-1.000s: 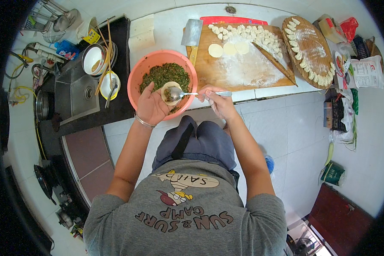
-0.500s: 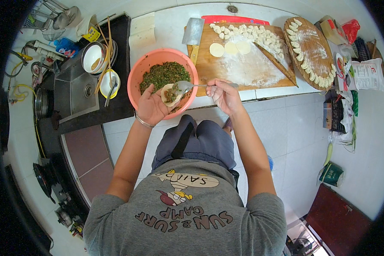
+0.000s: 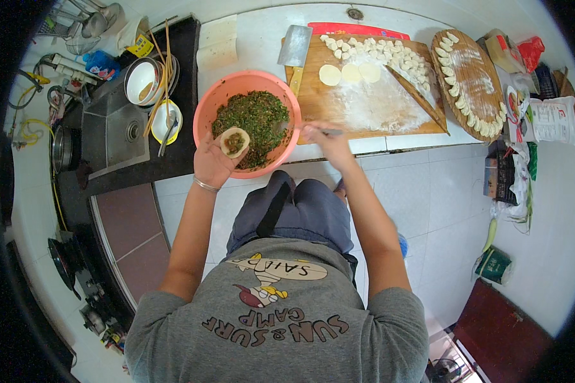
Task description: The person prepares dumplings by scooping a green vegetable filling from a pink bowl onto round dough wrappers. They fold and pleat the edges of the dough to seal the filling inside, then place the finished dumplings onto a large wooden board. The process is repeated continuously throughout the video.
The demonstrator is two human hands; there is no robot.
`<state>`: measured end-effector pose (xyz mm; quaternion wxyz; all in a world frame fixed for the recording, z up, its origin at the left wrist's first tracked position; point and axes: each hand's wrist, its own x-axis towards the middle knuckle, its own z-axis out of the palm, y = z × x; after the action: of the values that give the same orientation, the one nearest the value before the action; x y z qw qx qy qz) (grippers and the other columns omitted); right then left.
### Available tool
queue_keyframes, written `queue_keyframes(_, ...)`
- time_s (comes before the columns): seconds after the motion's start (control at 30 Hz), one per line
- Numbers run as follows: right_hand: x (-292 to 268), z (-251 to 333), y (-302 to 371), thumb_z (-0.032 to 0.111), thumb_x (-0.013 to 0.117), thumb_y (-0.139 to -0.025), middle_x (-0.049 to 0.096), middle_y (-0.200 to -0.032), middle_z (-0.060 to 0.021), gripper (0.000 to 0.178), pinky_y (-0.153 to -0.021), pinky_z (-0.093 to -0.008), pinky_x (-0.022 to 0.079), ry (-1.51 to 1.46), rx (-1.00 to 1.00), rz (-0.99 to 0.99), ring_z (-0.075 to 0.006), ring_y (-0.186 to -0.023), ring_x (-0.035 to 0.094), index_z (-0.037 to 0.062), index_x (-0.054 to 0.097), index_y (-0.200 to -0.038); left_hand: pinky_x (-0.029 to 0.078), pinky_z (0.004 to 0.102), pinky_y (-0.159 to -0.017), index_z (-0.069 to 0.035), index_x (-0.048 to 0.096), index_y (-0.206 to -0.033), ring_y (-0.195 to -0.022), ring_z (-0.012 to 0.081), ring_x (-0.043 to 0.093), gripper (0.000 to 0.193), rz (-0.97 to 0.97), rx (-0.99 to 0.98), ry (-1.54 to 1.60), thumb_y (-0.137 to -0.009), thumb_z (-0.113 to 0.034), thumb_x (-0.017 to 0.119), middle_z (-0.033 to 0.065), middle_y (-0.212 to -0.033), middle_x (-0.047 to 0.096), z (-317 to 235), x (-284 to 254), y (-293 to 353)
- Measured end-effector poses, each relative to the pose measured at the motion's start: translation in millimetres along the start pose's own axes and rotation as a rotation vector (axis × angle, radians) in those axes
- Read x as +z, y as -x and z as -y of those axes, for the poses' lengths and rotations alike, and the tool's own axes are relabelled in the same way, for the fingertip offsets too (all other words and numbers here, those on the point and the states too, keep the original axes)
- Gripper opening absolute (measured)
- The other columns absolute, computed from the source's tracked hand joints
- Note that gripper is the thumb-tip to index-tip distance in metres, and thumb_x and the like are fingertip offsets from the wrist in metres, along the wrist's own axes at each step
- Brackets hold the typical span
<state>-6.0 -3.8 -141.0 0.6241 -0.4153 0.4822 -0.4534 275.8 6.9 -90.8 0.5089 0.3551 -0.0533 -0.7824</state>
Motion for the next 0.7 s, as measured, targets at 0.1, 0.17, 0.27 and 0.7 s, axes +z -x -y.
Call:
queue_keyframes(0.1,25,-22,6,0.013,0.064,-0.086,0.067,-0.082,-0.0104,0.016,-0.069,-0.0300,0.050,0.278,-0.104,0.128,-0.0201,-0.074,0.063,-0.0018,0.068,-0.091,0.042,0.0494,-0.098,0.001,0.040,-0.129,-0.118,0.0309,0.048,0.050,-0.025,0.014,0.009,-0.098,-0.037,0.027,0.0158,-0.127,0.050,-2,-18,4)
queue_keyframes(0.17,44,-26,11,0.015,0.064,-0.086,0.067,-0.081,-0.0119,0.017,-0.070,-0.0311,0.051,0.475,-0.242,0.160,-0.0225,-0.074,0.064,-0.0007,0.069,-0.090,0.043,0.0504,-0.097,-0.001,0.037,-0.132,-0.118,0.0313,0.049,0.049,-0.036,0.014,0.017,-0.098,-0.036,0.029,0.0160,-0.129,0.049,0,-28,4)
queue_keyframes(0.27,52,-30,10,0.016,0.064,-0.085,0.067,-0.084,-0.0141,0.018,-0.072,-0.0330,0.051,0.627,-0.381,0.259,-0.0264,-0.076,0.064,-0.0009,0.068,-0.090,0.042,0.0508,-0.097,-0.003,0.036,-0.133,-0.119,0.0319,0.048,0.048,-0.053,0.011,0.045,-0.098,-0.035,0.031,0.0156,-0.130,0.048,3,-36,8)
queue_keyframes(0.7,58,-44,0,0.017,0.059,-0.090,0.068,-0.077,-0.0101,0.022,-0.061,-0.0261,0.052,0.070,0.181,0.144,-0.0155,-0.066,0.064,-0.0035,0.066,-0.090,0.041,0.0499,-0.099,-0.005,0.038,-0.133,-0.120,0.0325,0.048,0.048,-0.129,0.039,0.041,-0.097,-0.035,0.031,0.0146,-0.132,0.048,2,-54,12)
